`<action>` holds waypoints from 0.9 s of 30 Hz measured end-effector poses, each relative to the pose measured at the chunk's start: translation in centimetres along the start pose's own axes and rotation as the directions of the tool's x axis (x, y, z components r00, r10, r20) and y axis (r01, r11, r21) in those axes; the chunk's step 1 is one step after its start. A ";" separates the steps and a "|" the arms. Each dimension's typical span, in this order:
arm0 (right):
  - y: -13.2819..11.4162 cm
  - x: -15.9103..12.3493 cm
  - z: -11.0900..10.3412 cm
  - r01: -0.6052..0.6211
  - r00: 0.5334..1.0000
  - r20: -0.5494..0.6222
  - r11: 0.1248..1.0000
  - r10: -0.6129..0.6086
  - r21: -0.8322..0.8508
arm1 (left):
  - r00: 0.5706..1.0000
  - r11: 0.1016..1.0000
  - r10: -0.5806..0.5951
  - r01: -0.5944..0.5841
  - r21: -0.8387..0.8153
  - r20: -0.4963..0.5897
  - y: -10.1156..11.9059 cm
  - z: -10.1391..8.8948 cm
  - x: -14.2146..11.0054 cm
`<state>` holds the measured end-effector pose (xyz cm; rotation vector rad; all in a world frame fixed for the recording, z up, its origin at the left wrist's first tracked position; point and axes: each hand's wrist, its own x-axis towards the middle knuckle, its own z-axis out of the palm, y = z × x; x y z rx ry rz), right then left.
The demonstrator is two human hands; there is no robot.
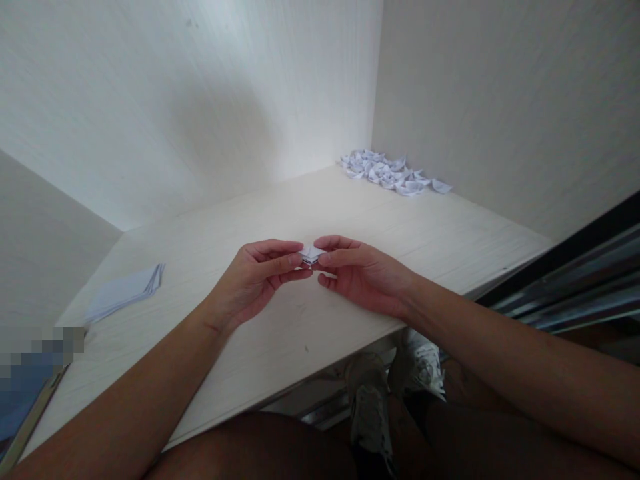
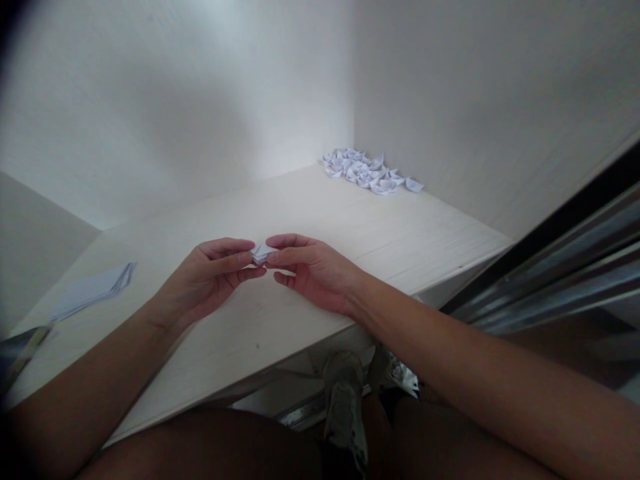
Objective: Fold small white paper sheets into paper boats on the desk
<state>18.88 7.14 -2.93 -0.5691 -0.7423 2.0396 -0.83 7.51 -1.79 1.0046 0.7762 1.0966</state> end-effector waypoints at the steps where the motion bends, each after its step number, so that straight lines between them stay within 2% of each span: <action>1: 0.0 0.0 0.0 -0.001 1.000 0.000 1.000 0.001 0.002 | 1.000 1.000 0.002 -0.002 0.008 -0.001 0.1 0.1 0.0; 7: 0.0 0.1 -0.2 -0.025 1.000 0.017 1.000 0.025 0.019 | 0.998 0.997 0.060 -0.060 0.058 -0.004 0.3 0.3 -0.1; 14: 0.3 0.2 -0.5 0.004 1.000 0.029 1.000 -0.004 -0.001 | 0.995 0.991 0.100 -0.100 0.093 0.006 0.2 -0.3 0.1; 27: 0.5 0.3 -0.4 0.080 0.997 0.014 0.994 -0.079 -0.076 | 0.995 0.989 0.088 -0.093 0.117 0.052 0.3 -0.5 0.0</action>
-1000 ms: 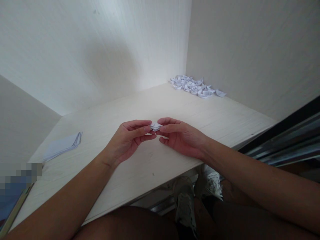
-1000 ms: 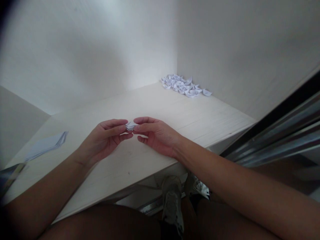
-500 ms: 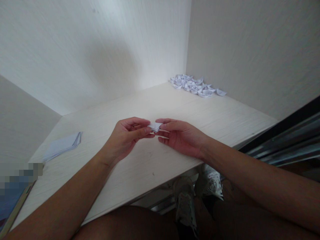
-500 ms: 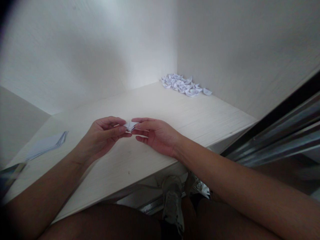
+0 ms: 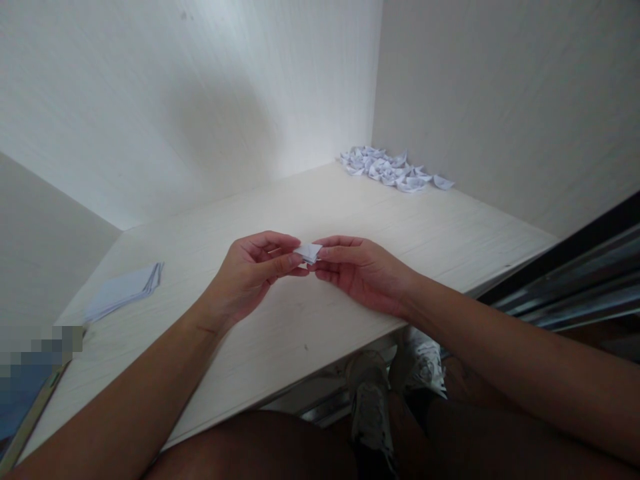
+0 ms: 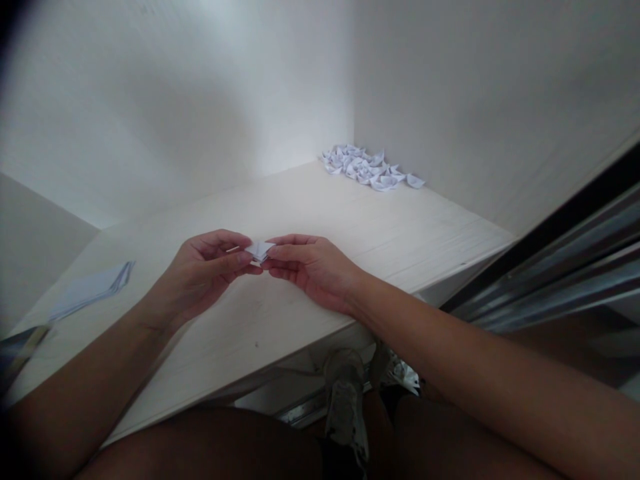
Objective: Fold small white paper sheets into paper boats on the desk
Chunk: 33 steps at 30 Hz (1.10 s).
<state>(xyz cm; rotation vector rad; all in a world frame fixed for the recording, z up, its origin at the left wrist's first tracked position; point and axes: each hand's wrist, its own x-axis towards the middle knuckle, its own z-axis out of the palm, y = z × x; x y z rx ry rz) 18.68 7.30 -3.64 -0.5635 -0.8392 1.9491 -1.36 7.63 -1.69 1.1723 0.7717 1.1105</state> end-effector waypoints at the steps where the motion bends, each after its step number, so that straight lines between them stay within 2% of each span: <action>1: 0.0 0.0 0.0 -0.001 1.000 -0.003 1.000 0.001 -0.002 | 1.000 1.000 -0.011 0.011 -0.005 0.006 -0.1 -0.1 0.0; 6: 0.0 0.1 0.0 -0.011 1.000 -0.027 1.000 0.010 -0.004 | 0.997 0.995 -0.077 0.079 -0.057 0.024 -0.2 0.0 0.0; 14: 0.2 0.0 0.1 0.022 1.000 -0.021 0.999 -0.023 -0.050 | 0.994 0.988 -0.112 0.110 -0.105 -0.010 -0.1 0.3 0.0; 20: 0.1 -0.1 0.0 0.009 0.998 -0.063 0.999 -0.013 -0.050 | 0.989 0.981 -0.146 0.144 -0.128 -0.008 -0.4 0.2 0.0; 28: -0.4 -0.2 0.2 -0.048 0.998 -0.043 0.999 0.047 -0.007 | 0.995 0.992 -0.103 0.102 -0.077 -0.008 -0.7 -0.1 0.0; 33: -0.4 -0.2 0.3 -0.034 0.999 -0.020 0.999 0.034 -0.029 | 0.998 0.998 -0.068 0.068 -0.010 0.015 -1.1 -0.5 0.0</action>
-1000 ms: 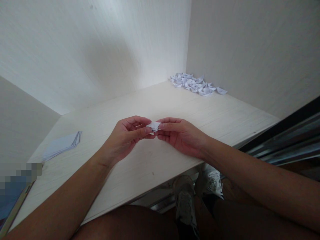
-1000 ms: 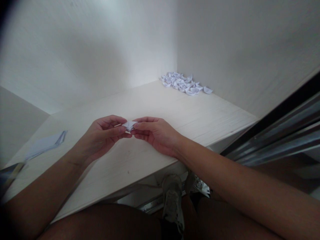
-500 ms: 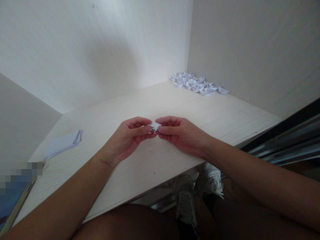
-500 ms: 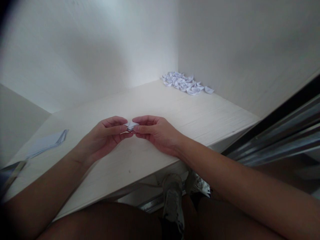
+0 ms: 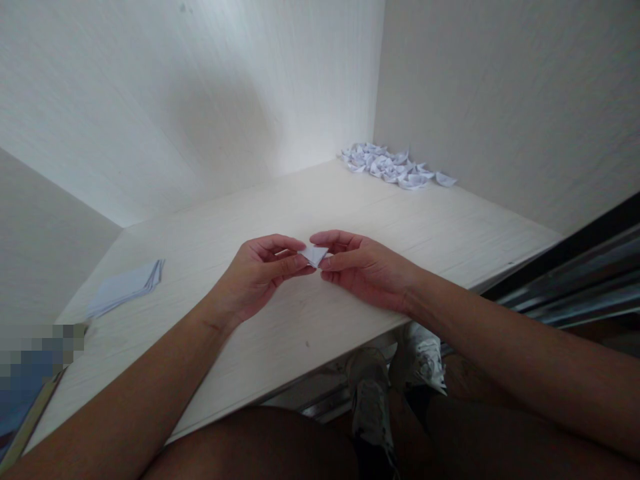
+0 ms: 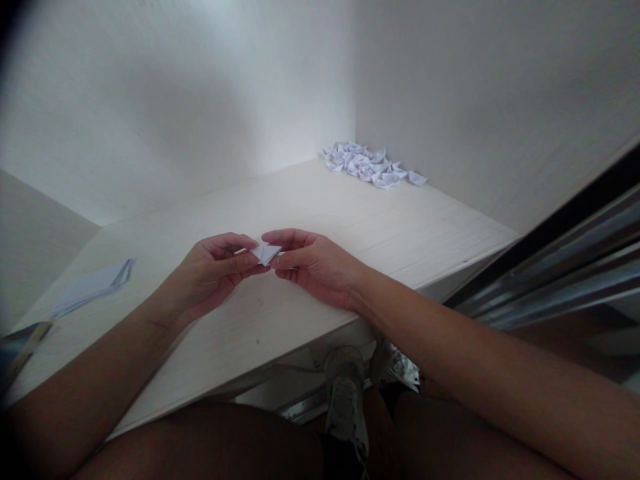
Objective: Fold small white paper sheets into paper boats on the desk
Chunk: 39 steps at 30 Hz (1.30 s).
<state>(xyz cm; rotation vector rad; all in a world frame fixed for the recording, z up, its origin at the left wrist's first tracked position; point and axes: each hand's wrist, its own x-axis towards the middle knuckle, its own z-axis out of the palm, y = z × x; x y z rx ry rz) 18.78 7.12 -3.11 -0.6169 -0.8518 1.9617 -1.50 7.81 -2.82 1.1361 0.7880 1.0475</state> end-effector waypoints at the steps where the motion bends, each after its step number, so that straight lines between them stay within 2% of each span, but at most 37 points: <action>1: 0.1 0.0 0.0 0.010 1.000 -0.005 1.000 -0.010 -0.009 | 1.000 1.000 0.010 -0.010 0.011 0.000 -0.1 0.0 0.0; 9: 0.4 0.3 -0.1 0.097 0.992 -0.067 0.989 -0.105 -0.114 | 0.998 0.998 0.054 -0.053 0.038 -0.028 0.0 0.1 0.2; 16: 0.5 0.3 -0.8 0.200 0.974 -0.021 0.907 -0.224 -0.371 | 1.000 0.997 0.015 -0.014 0.072 -0.017 0.6 0.2 0.1; 24: 0.1 0.0 -0.6 0.198 0.970 -0.032 0.857 -0.242 -0.476 | 0.999 0.993 -0.020 0.025 0.119 -0.038 0.8 -0.1 0.1; 30: -0.5 -0.4 -0.2 0.106 0.988 -0.044 0.863 -0.146 -0.494 | 0.993 0.986 -0.092 0.100 0.130 -0.072 1.3 -0.1 0.0; 39: -0.9 -0.7 0.4 0.123 0.979 -0.068 0.814 -0.195 -0.567 | 0.989 0.973 -0.111 0.129 0.190 -0.102 1.6 -0.1 0.1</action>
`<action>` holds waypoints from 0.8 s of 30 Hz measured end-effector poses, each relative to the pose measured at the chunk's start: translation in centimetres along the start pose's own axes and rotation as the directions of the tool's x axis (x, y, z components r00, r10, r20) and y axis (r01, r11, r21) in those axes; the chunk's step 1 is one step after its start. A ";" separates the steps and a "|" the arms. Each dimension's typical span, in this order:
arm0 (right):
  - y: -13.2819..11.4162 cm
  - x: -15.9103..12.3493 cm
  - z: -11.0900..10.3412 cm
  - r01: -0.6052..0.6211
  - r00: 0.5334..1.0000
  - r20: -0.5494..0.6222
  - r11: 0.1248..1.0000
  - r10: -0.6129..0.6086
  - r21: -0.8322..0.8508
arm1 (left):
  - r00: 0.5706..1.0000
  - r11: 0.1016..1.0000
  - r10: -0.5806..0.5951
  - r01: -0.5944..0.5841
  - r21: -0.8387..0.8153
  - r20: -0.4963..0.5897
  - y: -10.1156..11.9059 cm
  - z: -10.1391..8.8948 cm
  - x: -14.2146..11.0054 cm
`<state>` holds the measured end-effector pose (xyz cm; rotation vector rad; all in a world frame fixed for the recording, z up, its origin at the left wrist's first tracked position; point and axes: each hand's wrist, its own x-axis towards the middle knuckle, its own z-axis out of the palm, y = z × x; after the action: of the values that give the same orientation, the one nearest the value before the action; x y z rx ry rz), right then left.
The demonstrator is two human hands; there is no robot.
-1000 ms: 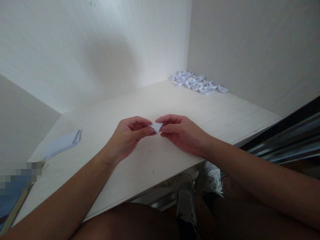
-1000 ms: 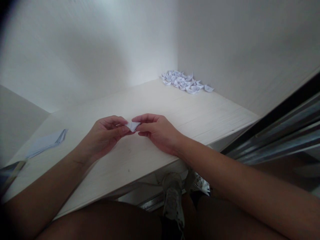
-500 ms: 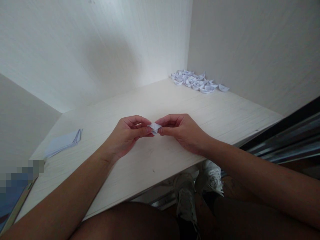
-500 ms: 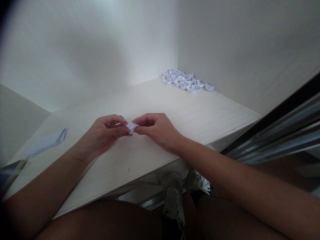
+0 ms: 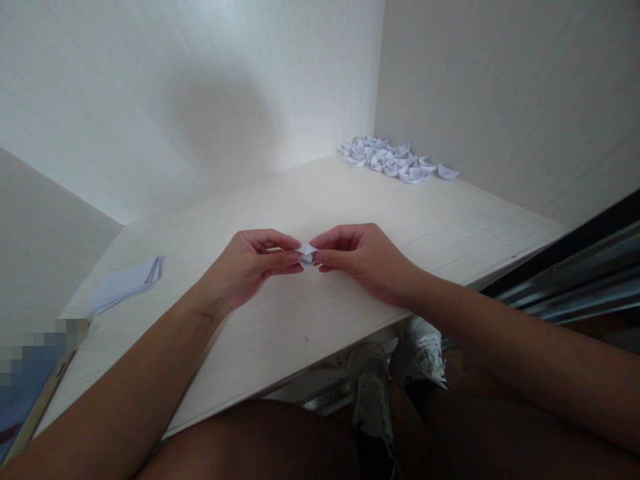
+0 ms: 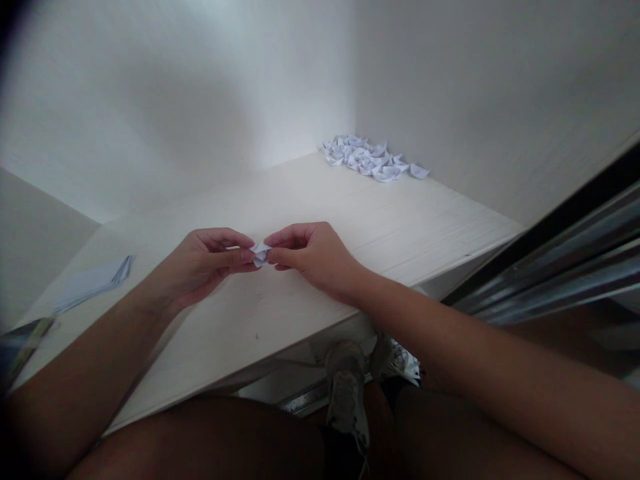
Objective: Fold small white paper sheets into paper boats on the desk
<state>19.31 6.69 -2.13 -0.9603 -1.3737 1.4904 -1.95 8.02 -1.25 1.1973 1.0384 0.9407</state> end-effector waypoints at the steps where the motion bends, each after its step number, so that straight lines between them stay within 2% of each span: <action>1: 0.0 0.0 0.1 0.008 1.000 -0.010 1.000 -0.008 -0.004 | 1.000 1.000 0.002 -0.002 0.011 -0.003 0.0 0.0 0.0; 10: 0.3 0.2 0.5 0.008 0.998 -0.059 1.000 -0.008 0.000 | 0.999 0.999 0.012 -0.011 0.036 -0.032 0.2 0.3 0.0; 18: 0.9 0.4 0.3 0.122 0.988 -0.066 0.970 -0.138 -0.211 | 0.999 0.998 0.034 -0.033 0.050 -0.020 -0.2 0.1 -0.1; 24: 1.2 0.5 0.7 0.187 0.971 -0.084 0.928 -0.225 -0.323 | 0.998 0.990 0.062 -0.061 0.124 -0.010 -0.4 -0.3 0.0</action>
<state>18.43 6.93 -3.23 -1.0454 -1.5991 1.0593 -2.21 8.05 -1.63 1.3339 1.0890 0.9443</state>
